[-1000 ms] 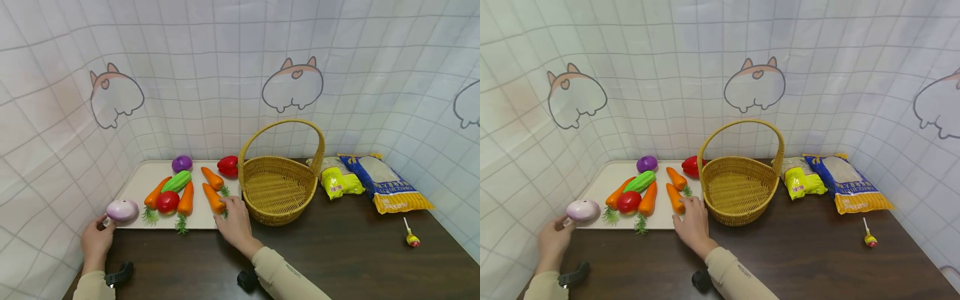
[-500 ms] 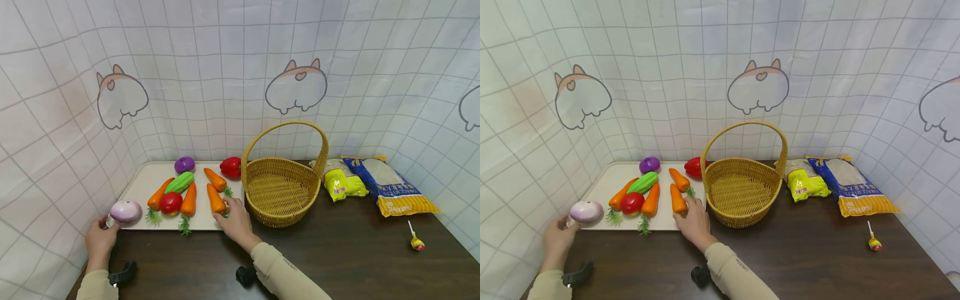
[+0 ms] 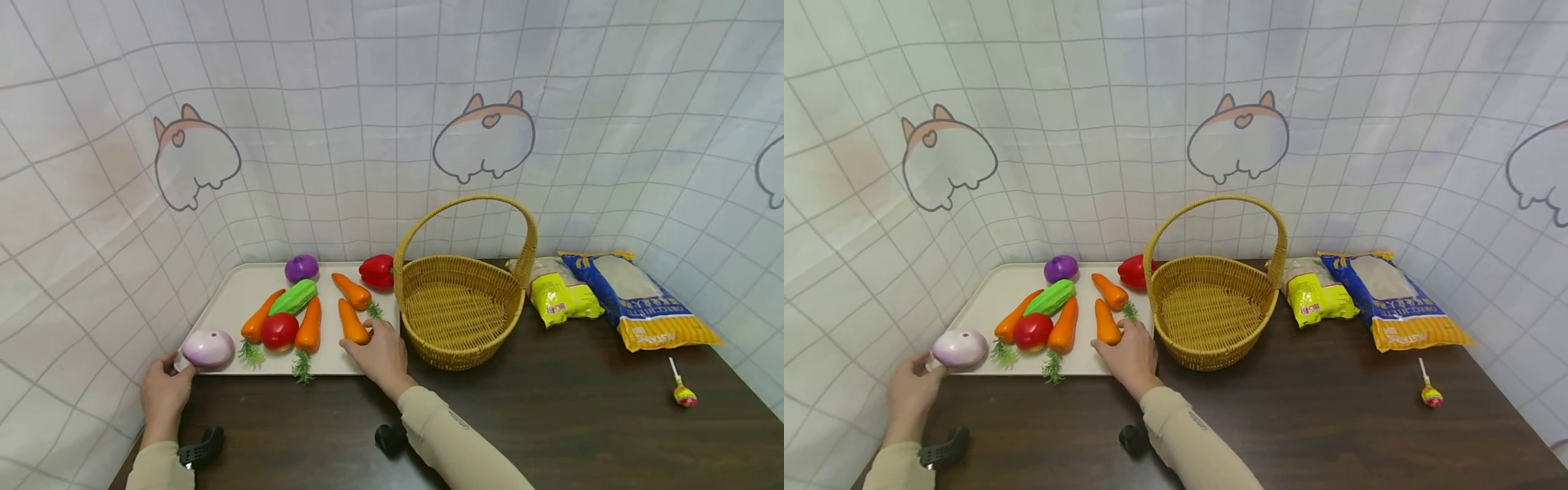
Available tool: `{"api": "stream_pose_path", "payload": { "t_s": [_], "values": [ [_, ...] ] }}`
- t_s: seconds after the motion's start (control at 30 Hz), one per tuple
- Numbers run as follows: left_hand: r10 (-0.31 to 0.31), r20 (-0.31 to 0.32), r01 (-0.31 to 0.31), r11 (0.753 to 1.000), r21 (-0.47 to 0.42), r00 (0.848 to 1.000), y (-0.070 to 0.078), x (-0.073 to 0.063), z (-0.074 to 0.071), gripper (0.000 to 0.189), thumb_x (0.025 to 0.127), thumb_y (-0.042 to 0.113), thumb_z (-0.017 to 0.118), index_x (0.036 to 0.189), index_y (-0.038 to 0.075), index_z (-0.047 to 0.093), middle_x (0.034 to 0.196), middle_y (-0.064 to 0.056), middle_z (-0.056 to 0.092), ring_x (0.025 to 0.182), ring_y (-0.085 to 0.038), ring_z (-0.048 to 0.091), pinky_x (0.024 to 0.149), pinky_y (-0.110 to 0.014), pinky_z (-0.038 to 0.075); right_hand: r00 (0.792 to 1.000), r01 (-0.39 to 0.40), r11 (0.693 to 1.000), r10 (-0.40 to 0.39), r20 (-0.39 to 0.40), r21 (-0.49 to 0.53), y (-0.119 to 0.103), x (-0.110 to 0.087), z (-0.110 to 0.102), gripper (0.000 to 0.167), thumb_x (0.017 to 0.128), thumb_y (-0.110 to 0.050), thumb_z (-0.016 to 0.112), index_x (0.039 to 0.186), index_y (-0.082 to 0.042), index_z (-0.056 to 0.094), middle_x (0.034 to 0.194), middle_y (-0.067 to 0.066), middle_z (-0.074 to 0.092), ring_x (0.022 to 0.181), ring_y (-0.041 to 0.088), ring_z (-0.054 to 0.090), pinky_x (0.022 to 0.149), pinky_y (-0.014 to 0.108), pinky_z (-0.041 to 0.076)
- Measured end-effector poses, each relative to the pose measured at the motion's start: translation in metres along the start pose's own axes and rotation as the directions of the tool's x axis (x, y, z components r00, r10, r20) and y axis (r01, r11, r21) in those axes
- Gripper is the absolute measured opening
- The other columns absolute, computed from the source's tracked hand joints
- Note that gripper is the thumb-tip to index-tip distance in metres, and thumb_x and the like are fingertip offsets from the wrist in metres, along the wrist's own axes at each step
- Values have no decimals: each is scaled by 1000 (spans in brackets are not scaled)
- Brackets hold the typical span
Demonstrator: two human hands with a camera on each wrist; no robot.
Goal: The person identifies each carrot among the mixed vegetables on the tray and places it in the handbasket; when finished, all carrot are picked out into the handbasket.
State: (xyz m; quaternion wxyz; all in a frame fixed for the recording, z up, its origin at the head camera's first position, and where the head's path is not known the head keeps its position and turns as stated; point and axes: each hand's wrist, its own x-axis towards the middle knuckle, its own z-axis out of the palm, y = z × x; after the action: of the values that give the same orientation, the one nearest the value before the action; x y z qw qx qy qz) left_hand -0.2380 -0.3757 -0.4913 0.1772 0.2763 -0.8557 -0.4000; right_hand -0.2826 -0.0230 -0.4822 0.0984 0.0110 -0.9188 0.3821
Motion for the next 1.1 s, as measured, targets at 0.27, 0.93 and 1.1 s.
{"api": "stream_pose_path", "payload": {
  "t_s": [0.27,0.93,1.1],
  "values": [
    [8,2,-8,1000,-8,1000,-1,0,3,54,89,15,57,135,-10,46,121,-29,50,107,-39,46,81,-40,34,999,-29,999,28,-36,-41,0,1,8,59,73,-57,77,111,-13,67,96,2,66,85,20,60,73,36,49],
    [4,5,-4,1000,-11,1000,-4,2,3,54,88,14,57,135,-9,46,119,-28,51,104,-36,46,78,-36,34,995,-62,998,61,-74,-8,-2,-1,9,45,77,-43,75,110,-14,67,100,2,64,82,20,60,77,37,50],
    [0,4,0,1000,-12,1000,-2,1,0,54,88,14,57,136,-10,46,120,-28,51,105,-36,45,78,-35,33,993,-72,994,78,-90,77,-4,-5,7,46,76,-41,76,113,-15,66,94,-1,58,79,16,56,75,34,48]
  ]
}}
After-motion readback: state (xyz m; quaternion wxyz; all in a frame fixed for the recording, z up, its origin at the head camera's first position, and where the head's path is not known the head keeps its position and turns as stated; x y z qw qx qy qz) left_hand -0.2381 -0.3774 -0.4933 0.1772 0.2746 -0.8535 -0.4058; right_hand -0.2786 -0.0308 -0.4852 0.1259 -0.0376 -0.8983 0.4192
